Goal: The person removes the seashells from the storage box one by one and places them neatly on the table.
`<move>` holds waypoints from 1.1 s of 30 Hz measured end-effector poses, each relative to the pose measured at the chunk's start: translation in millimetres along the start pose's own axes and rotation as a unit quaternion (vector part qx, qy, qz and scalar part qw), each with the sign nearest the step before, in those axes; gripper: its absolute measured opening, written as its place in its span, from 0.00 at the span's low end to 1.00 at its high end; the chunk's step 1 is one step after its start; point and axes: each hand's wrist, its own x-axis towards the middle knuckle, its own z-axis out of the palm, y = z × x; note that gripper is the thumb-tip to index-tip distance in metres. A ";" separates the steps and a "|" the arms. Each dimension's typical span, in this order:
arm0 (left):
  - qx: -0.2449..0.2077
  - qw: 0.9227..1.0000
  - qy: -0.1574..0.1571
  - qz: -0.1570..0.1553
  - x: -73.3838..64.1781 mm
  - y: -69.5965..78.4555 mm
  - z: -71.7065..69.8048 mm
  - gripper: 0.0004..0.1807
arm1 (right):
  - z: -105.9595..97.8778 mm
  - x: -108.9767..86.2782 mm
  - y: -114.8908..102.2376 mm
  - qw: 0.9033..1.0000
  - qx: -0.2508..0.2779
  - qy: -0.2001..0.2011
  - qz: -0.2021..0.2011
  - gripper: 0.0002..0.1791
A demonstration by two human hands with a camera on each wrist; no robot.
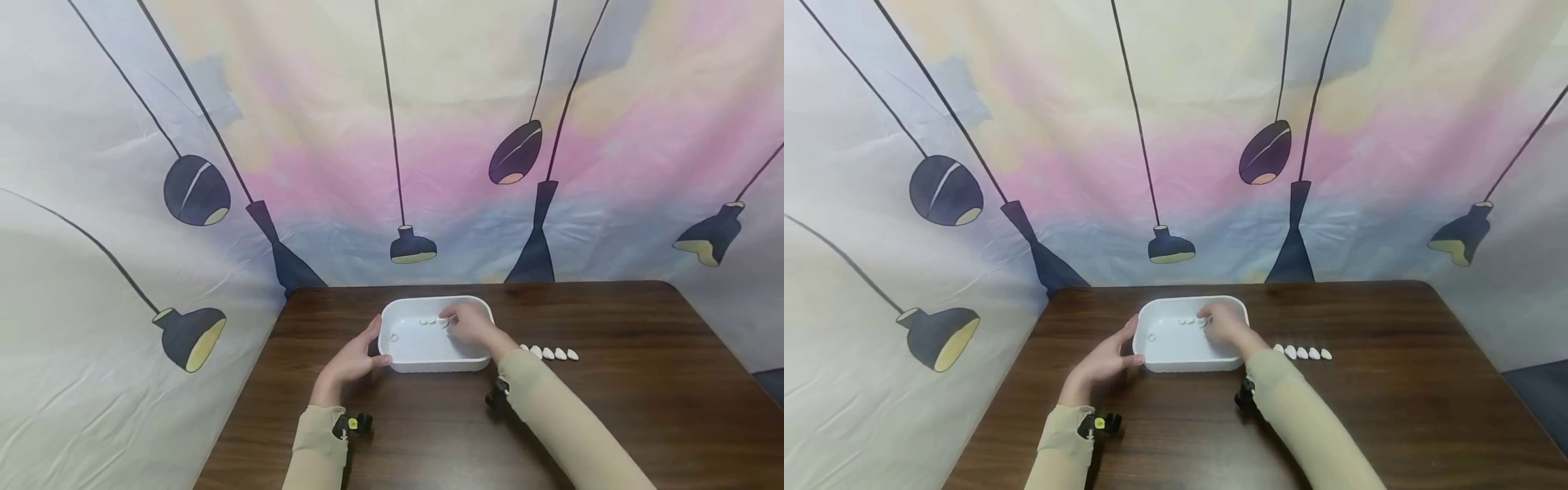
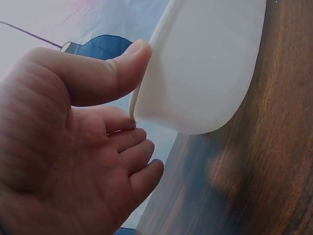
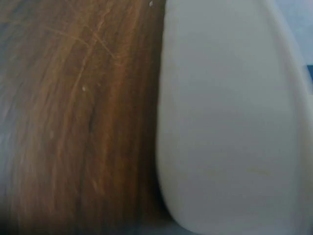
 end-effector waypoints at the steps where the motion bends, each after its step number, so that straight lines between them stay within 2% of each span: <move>1: -0.001 1.000 -0.001 -0.003 -0.2 0.5 -0.5 0.53 | 2.5 2.7 0.3 1.000 -0.007 0.003 0.010 0.19; 8: -0.004 1.000 0.001 0.003 0.8 2.6 2.0 0.53 | 11.3 6.9 6.3 0.998 -0.041 0.033 0.029 0.14; 13: 0.000 1.000 0.004 0.000 -0.1 2.1 1.1 0.53 | 8.0 2.4 -1.6 0.998 -0.056 0.011 0.040 0.11; 24: -0.001 1.000 0.012 0.003 -3.6 1.1 0.7 0.53 | 12.1 -1.7 -8.0 0.998 -0.023 0.005 0.063 0.13; 33: 0.009 1.000 0.007 -0.005 -1.6 2.7 0.6 0.52 | 14.6 -0.4 -6.8 0.997 -0.021 0.010 0.068 0.10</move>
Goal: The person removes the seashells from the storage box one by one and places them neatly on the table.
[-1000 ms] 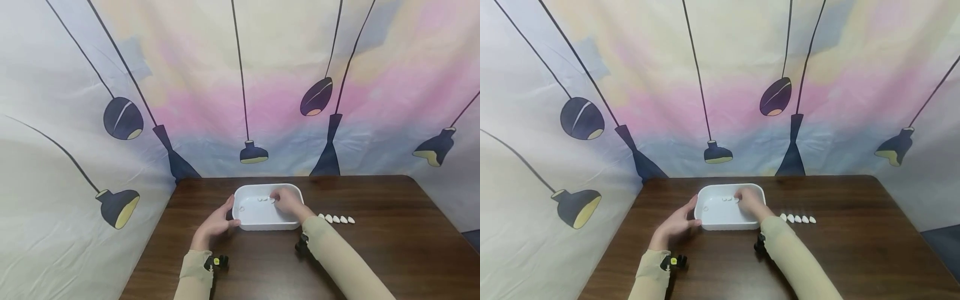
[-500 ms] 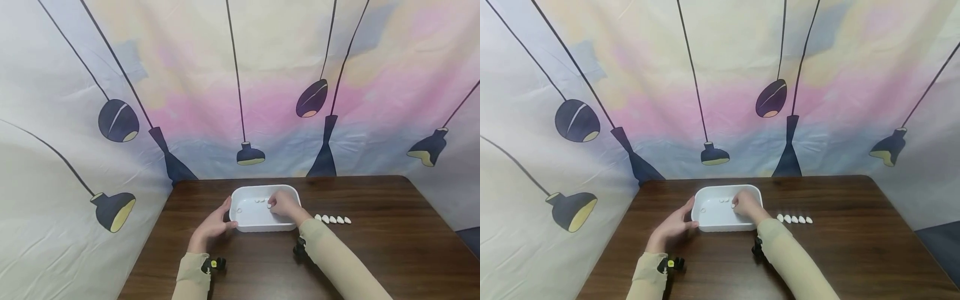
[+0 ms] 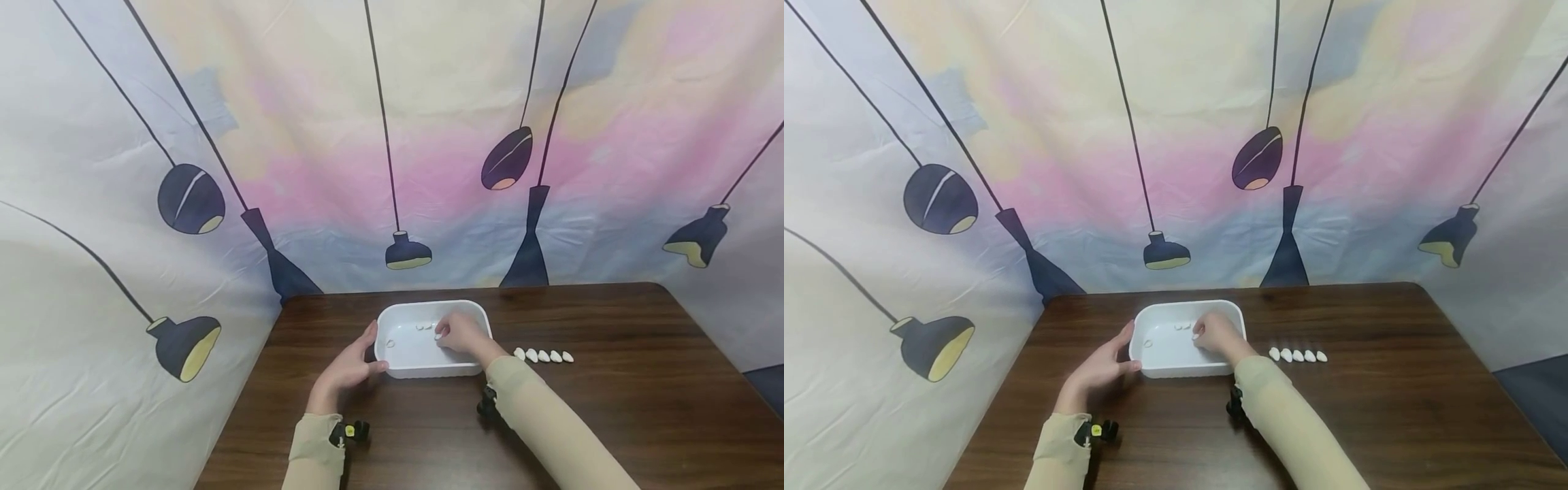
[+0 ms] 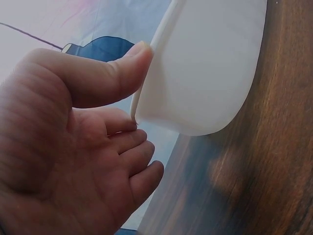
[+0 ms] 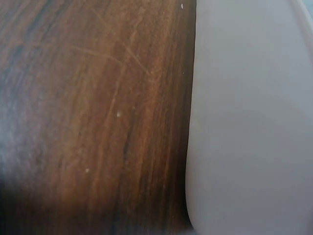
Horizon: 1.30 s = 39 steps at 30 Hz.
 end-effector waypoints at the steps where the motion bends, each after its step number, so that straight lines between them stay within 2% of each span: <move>1: 0.002 1.000 -0.001 -0.002 0.1 0.1 0.0 0.52 | 0.3 0.2 0.0 1.000 0.001 0.000 0.000 0.10; 12: 0.002 1.000 -0.002 0.001 1.7 1.5 0.8 0.52 | 2.8 0.9 0.5 1.000 0.005 0.010 0.016 0.10; 20: -0.003 1.000 0.001 -0.005 1.5 1.6 0.1 0.52 | 3.5 1.6 -0.3 1.000 0.014 -0.001 0.025 0.12; 28: -0.002 1.000 0.000 -0.005 1.8 1.3 0.0 0.52 | 3.8 0.6 -0.3 1.000 0.013 0.010 0.002 0.06; 39: -0.003 1.000 0.002 -0.005 0.9 0.6 0.5 0.52 | 2.4 -2.7 0.4 0.999 0.039 -0.009 0.018 0.15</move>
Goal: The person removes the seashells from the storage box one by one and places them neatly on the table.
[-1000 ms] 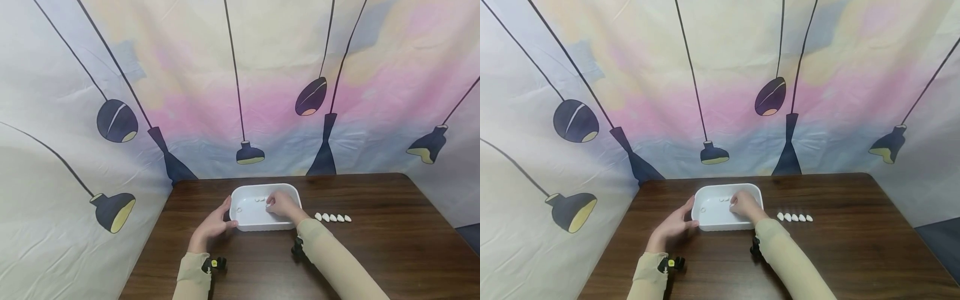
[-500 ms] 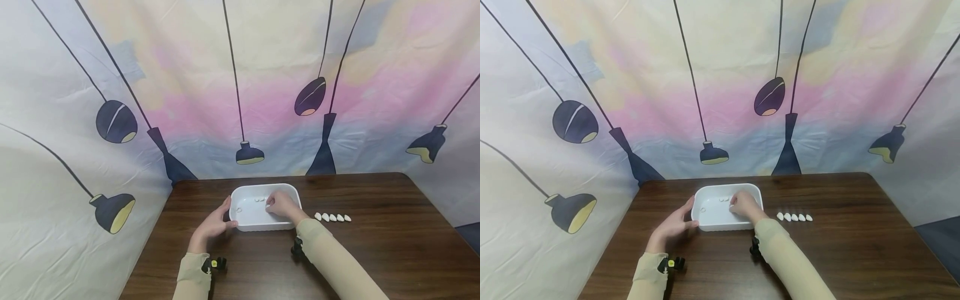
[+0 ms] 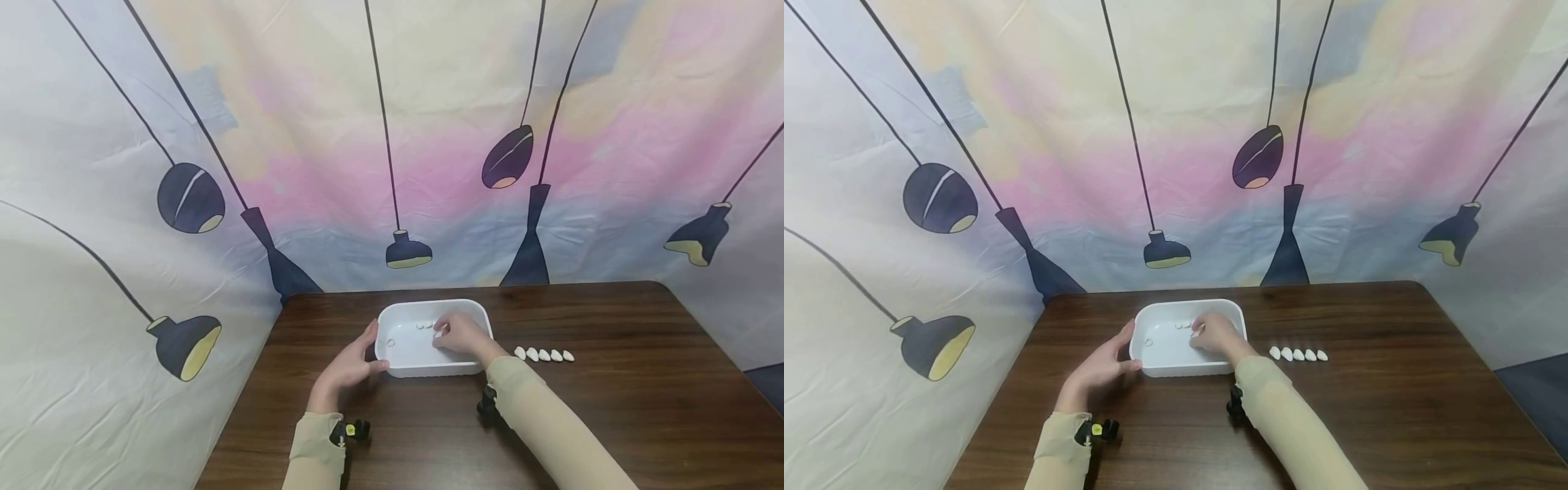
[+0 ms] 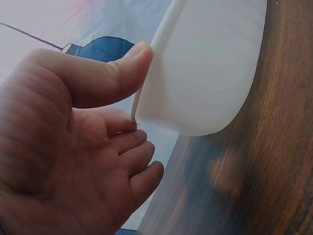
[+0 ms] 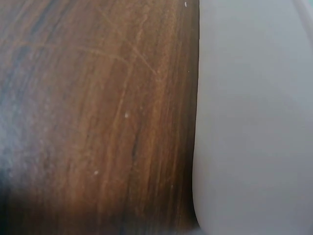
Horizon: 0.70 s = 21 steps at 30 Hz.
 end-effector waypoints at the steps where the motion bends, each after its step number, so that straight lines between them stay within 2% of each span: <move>1: 0.000 1.000 -0.001 0.000 0.1 0.0 0.4 0.52 | 0.1 0.3 0.5 1.000 -0.002 0.001 0.002 0.14; 7: 0.001 1.000 -0.003 0.002 0.8 0.0 3.0 0.52 | 0.9 1.8 2.4 1.000 -0.014 0.007 0.006 0.09; 14: 0.000 1.000 -0.003 0.001 2.1 0.0 3.2 0.52 | -1.8 2.7 4.6 1.000 -0.012 0.009 -0.004 0.11; 21: -0.003 1.000 -0.004 0.005 1.9 -1.0 0.6 0.52 | -13.5 -2.6 -2.3 1.000 0.020 -0.001 -0.014 0.12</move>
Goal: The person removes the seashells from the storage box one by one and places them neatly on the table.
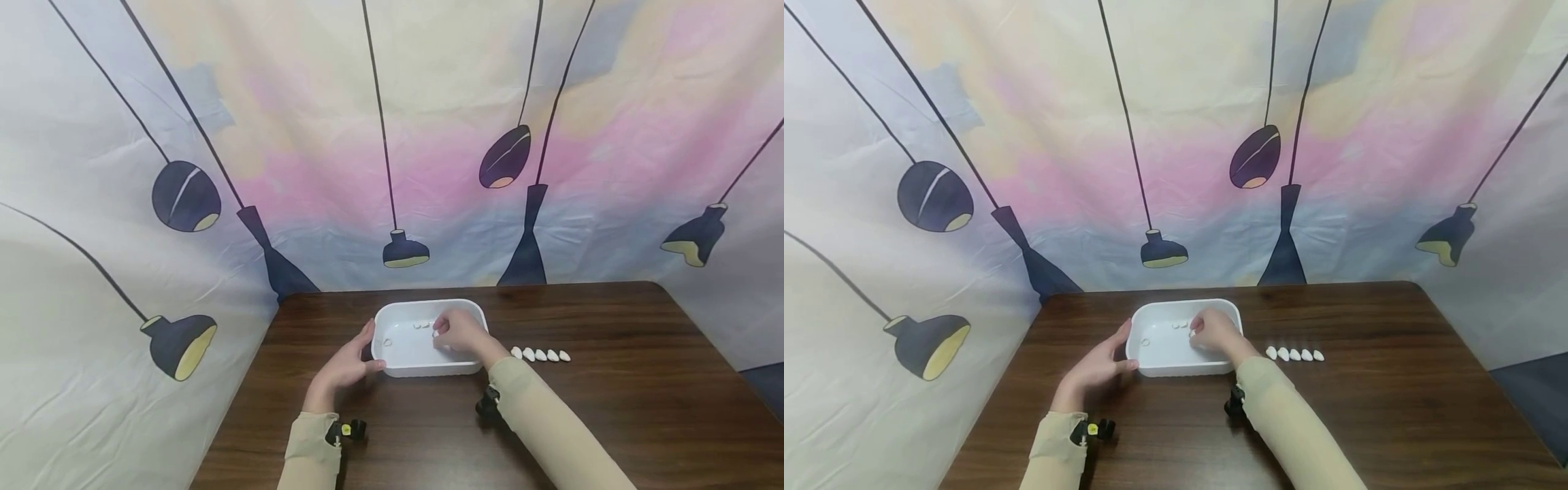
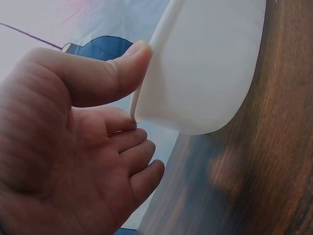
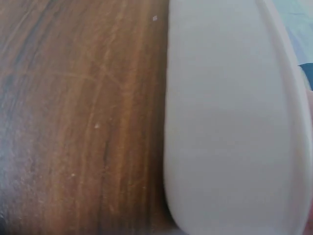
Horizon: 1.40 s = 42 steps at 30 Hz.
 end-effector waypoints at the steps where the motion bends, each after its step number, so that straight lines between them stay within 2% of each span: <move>1: -0.001 1.000 -0.001 -0.003 0.0 -0.1 -0.6 0.52 | -2.4 -1.4 -1.4 1.000 0.006 0.000 -0.004 0.12; 7: 0.000 1.000 0.000 0.015 0.8 -0.2 -2.7 0.53 | -17.6 -9.3 1.3 0.997 0.048 0.025 -0.053 0.11; 11: 0.002 1.000 -0.003 0.017 0.5 -0.8 -2.0 0.52 | -28.7 -20.5 10.3 0.994 0.073 0.047 -0.069 0.12; 19: 0.001 1.000 -0.005 0.015 1.2 0.5 -1.8 0.52 | -53.5 -47.6 32.4 0.988 0.129 0.072 -0.054 0.17; 24: 0.003 1.000 -0.008 0.019 0.4 0.4 -2.5 0.53 | -63.7 -62.2 48.4 0.984 0.146 0.090 -0.046 0.19; 28: 0.004 1.000 -0.009 0.020 -0.3 -0.1 -3.2 0.53 | -68.8 -73.3 61.1 0.984 0.148 0.097 -0.034 0.20; 36: 0.003 1.000 -0.007 0.016 0.0 -0.8 -3.2 0.53 | -77.7 -90.9 86.3 0.983 0.150 0.104 -0.035 0.18; 42: -0.001 1.000 -0.006 0.013 -0.4 -0.6 -2.5 0.53 | -90.8 -105.0 113.4 0.988 0.100 0.112 -0.019 0.19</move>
